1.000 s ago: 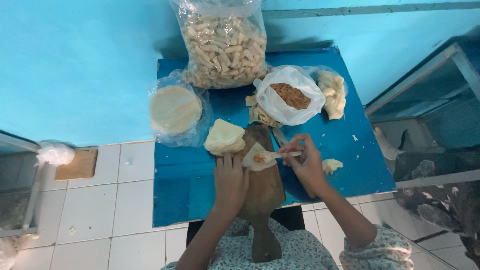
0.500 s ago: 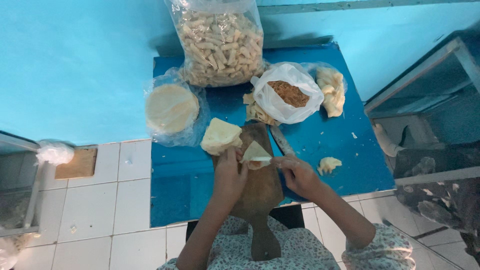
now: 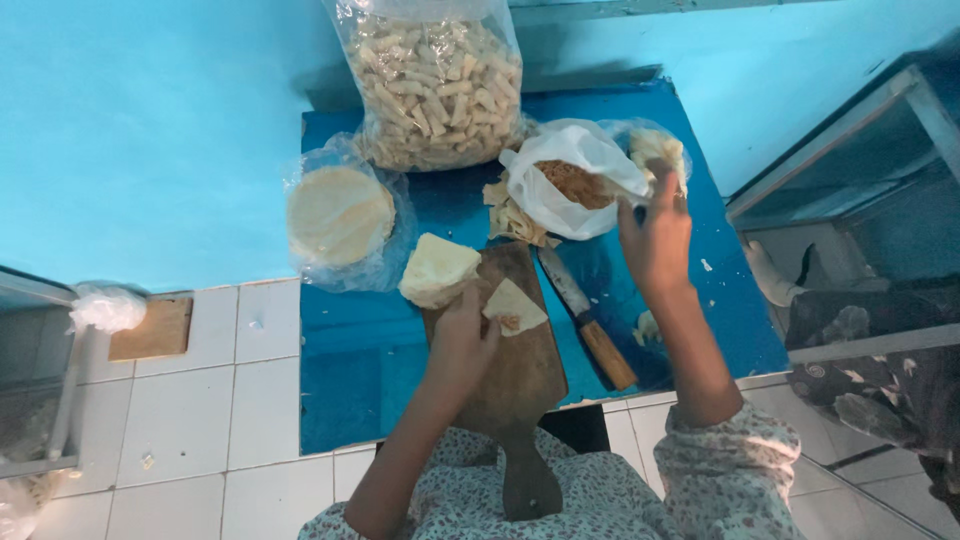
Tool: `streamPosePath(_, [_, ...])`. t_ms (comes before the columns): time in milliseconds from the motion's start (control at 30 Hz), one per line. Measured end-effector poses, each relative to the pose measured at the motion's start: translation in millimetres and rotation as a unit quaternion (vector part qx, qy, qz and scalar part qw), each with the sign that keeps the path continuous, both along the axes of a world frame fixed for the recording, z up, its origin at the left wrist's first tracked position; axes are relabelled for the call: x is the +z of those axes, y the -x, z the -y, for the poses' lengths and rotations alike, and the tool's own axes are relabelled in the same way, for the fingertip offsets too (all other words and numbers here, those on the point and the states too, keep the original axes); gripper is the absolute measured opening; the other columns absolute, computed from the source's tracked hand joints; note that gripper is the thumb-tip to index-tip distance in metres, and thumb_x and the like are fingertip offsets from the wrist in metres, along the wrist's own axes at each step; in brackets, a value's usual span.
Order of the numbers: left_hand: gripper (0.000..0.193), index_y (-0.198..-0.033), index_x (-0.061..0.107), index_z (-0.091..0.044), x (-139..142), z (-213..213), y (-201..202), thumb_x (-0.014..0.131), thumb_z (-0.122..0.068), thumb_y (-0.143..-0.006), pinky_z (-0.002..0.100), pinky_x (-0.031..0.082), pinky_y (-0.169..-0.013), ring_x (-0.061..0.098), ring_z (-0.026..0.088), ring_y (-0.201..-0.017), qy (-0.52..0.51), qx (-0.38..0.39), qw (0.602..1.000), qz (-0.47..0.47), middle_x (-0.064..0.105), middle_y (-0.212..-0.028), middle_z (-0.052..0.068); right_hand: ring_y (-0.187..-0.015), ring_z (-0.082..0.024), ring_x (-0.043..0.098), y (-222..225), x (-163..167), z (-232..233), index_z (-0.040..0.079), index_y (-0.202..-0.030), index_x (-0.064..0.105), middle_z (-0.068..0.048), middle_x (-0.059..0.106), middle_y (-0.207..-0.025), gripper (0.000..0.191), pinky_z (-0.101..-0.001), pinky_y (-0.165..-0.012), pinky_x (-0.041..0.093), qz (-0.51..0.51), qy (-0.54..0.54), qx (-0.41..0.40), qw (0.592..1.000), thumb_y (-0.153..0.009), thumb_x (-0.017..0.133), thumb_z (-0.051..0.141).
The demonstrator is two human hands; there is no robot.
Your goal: The person takes thin square wrappers one at a time, stacks them on a wooden board, and spoons brown filling from a plastic bag onto a wrapper. They fold the wrapper over the filling by hand and set the folded piece aside, repeating the cycle.
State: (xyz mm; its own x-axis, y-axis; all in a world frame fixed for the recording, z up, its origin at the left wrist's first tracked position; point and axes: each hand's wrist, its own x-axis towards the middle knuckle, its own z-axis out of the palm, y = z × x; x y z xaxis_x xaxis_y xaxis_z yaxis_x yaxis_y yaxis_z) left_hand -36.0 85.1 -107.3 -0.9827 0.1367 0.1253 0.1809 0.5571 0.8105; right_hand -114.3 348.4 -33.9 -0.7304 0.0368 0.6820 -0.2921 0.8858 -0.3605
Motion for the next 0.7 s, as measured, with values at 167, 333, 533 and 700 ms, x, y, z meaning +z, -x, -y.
streamPosePath(167, [0.024,-0.121,0.058,-0.001,1,-1,-7,0.061,-0.004,-0.097,0.051,0.055,-0.074,0.070,0.043,-0.093,-0.037,-0.012,0.997,-0.072,0.070,-0.101,0.024,-0.107,-0.043,0.065,-74,-14,49,0.000,-0.126,0.058,-0.022,0.068,-0.115,0.041,-0.0487,-0.090,0.052,0.091,-0.016,0.050,0.994,-0.090,0.075,0.010])
streamPosePath(333, [0.017,-0.107,0.064,-0.001,-2,-5,-11,0.064,-0.004,-0.091,0.049,0.053,-0.083,0.066,0.040,-0.097,-0.023,-0.017,0.991,-0.130,0.067,-0.100,0.020,-0.098,-0.033,0.068,-105,-52,90,0.007,-0.118,0.062,-0.015,0.070,-0.107,0.037,-0.0449,-0.079,0.055,0.226,0.100,0.049,0.968,-0.084,0.076,0.012])
streamPosePath(533, [0.014,-0.101,0.066,-0.001,-2,-5,-14,0.067,-0.002,-0.087,0.048,0.051,-0.086,0.063,0.039,-0.103,-0.011,-0.023,0.990,-0.136,0.064,-0.102,0.017,-0.089,-0.028,0.069,-100,-77,96,0.010,-0.117,0.065,-0.010,0.070,-0.084,0.036,-0.0414,-0.079,0.055,0.209,0.131,0.019,0.969,-0.084,0.077,0.004])
streamPosePath(700, [0.013,-0.098,0.067,0.000,-2,-4,-15,0.069,0.000,-0.084,0.048,0.051,-0.086,0.063,0.038,-0.103,-0.017,-0.035,0.990,-0.134,0.063,-0.103,0.017,-0.084,-0.023,0.073,-100,-79,97,0.009,-0.121,0.062,-0.009,0.069,-0.092,0.042,-0.0327,-0.070,0.059,0.203,0.238,0.044,0.949,-0.082,0.078,0.001])
